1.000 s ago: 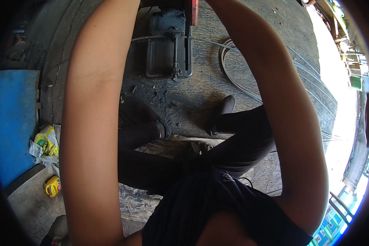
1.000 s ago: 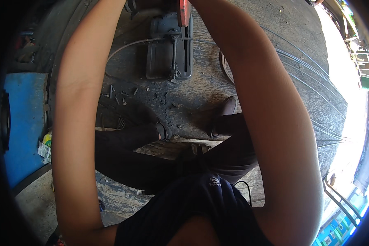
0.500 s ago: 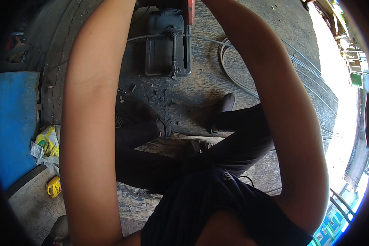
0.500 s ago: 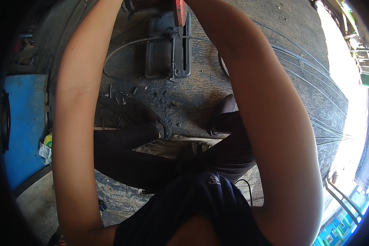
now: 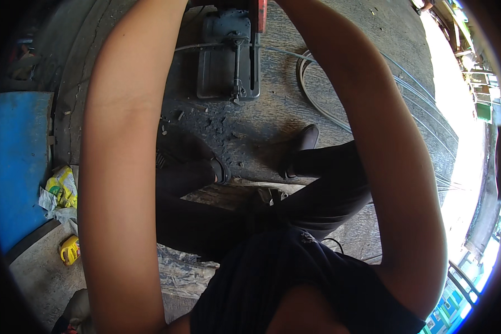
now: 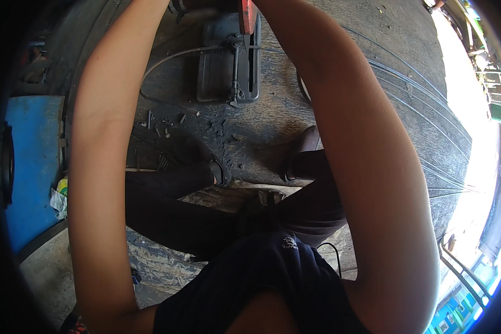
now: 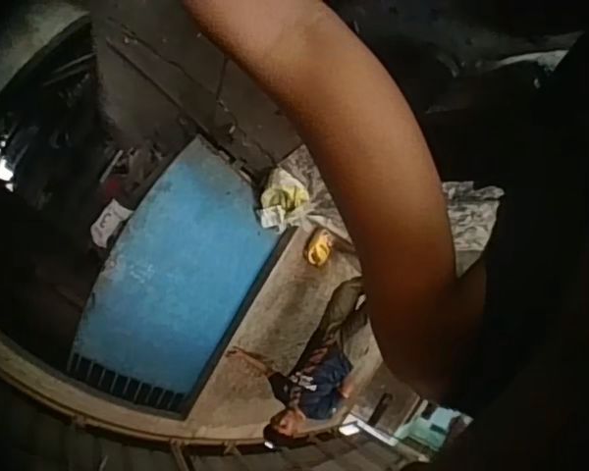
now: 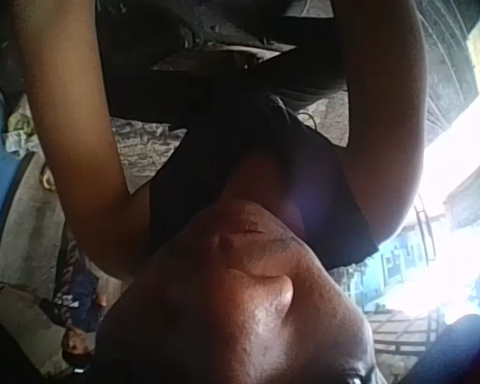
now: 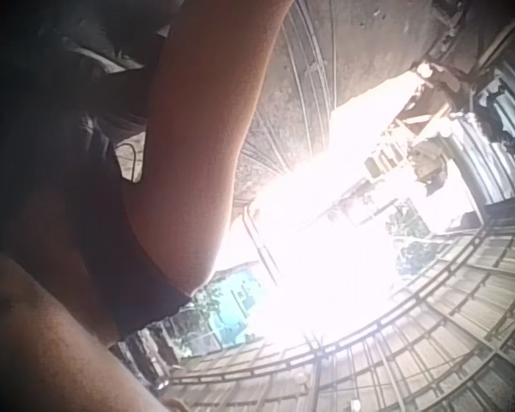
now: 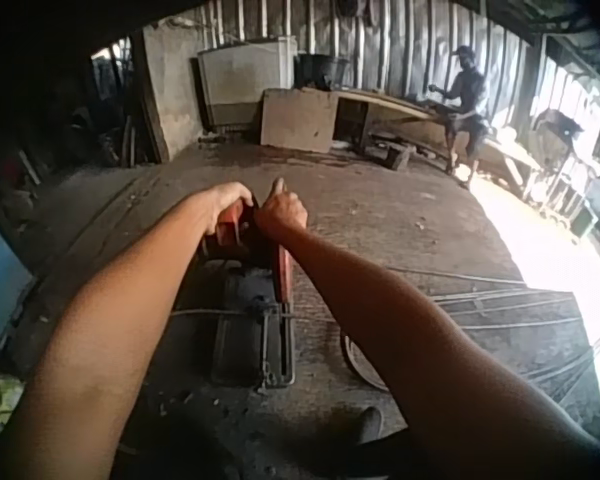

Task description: Using a metal chop saw to cut lengths of rebar on a fabrication floor.

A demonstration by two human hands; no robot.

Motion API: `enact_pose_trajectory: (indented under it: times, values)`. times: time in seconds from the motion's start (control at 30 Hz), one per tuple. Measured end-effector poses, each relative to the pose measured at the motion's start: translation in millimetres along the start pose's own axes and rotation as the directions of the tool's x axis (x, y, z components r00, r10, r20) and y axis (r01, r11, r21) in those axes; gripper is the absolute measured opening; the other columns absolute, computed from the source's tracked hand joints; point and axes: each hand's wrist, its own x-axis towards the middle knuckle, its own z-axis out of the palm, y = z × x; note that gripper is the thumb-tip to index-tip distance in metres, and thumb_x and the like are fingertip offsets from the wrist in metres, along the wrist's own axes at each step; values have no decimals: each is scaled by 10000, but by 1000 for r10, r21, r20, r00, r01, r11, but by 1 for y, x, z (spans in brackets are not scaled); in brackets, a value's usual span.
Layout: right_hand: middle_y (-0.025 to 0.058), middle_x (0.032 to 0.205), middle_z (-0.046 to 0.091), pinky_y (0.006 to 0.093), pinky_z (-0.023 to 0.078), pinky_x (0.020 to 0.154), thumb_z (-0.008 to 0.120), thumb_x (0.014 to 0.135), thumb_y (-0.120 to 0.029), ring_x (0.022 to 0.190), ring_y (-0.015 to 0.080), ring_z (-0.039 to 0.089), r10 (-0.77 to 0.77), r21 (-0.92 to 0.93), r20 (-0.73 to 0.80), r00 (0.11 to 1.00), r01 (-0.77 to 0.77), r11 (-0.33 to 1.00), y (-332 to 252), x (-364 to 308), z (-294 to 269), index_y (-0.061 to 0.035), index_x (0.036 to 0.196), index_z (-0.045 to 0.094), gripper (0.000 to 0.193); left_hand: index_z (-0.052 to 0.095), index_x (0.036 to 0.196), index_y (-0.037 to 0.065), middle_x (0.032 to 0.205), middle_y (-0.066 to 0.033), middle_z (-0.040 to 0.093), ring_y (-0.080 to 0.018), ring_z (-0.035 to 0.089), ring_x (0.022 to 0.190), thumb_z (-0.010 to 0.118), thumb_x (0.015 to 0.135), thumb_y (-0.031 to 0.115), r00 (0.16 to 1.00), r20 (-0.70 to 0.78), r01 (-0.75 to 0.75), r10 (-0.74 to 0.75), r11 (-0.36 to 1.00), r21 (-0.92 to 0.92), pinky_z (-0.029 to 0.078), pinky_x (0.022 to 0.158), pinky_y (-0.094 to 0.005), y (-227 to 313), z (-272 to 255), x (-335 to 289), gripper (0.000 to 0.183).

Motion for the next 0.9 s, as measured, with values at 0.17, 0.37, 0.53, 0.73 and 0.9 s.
enact_pose_trajectory:
  times: [0.17,0.37,0.53,0.73,0.9]
  values:
    - [260,1222,617,477,540,924,754,786,-551,1122,416,645,5,-31,43,999,-4,1000,0,-20,-4,-83,1479,321,941,559,846,86,708,-64,557,-216,595,619,611,814,227,993,-117,-21,4,990,-142,532,591,-416,-18,12,-4,154]
    - [280,1240,585,498,542,886,712,822,-549,1074,445,649,-10,9,3,1000,10,1000,5,-56,1,-149,1579,179,1009,577,915,51,737,-68,560,-198,593,621,614,816,200,969,-224,-146,100,969,-198,528,570,-325,-57,31,-14,183]
    - [307,1244,561,518,548,843,686,849,-508,1000,462,669,31,78,28,999,-33,996,6,-84,-3,-227,1609,59,1024,607,902,31,732,-87,595,-187,588,585,610,827,221,956,-270,-171,118,968,-183,514,543,-313,-89,46,-18,204]
    - [302,1240,556,533,551,815,728,806,-432,993,477,664,-4,65,9,1000,4,998,9,-105,-4,-243,1609,30,1081,619,847,56,674,-69,577,-180,579,584,598,844,253,974,-197,-148,110,970,-191,490,547,-326,-115,54,-17,198]
    - [294,1228,558,527,552,823,723,808,-405,997,477,660,-36,80,-24,999,38,996,17,-111,6,-189,1602,91,1037,627,839,62,680,-66,588,-181,569,587,593,857,281,979,-180,-134,93,963,-233,480,558,-332,-128,58,-15,223]
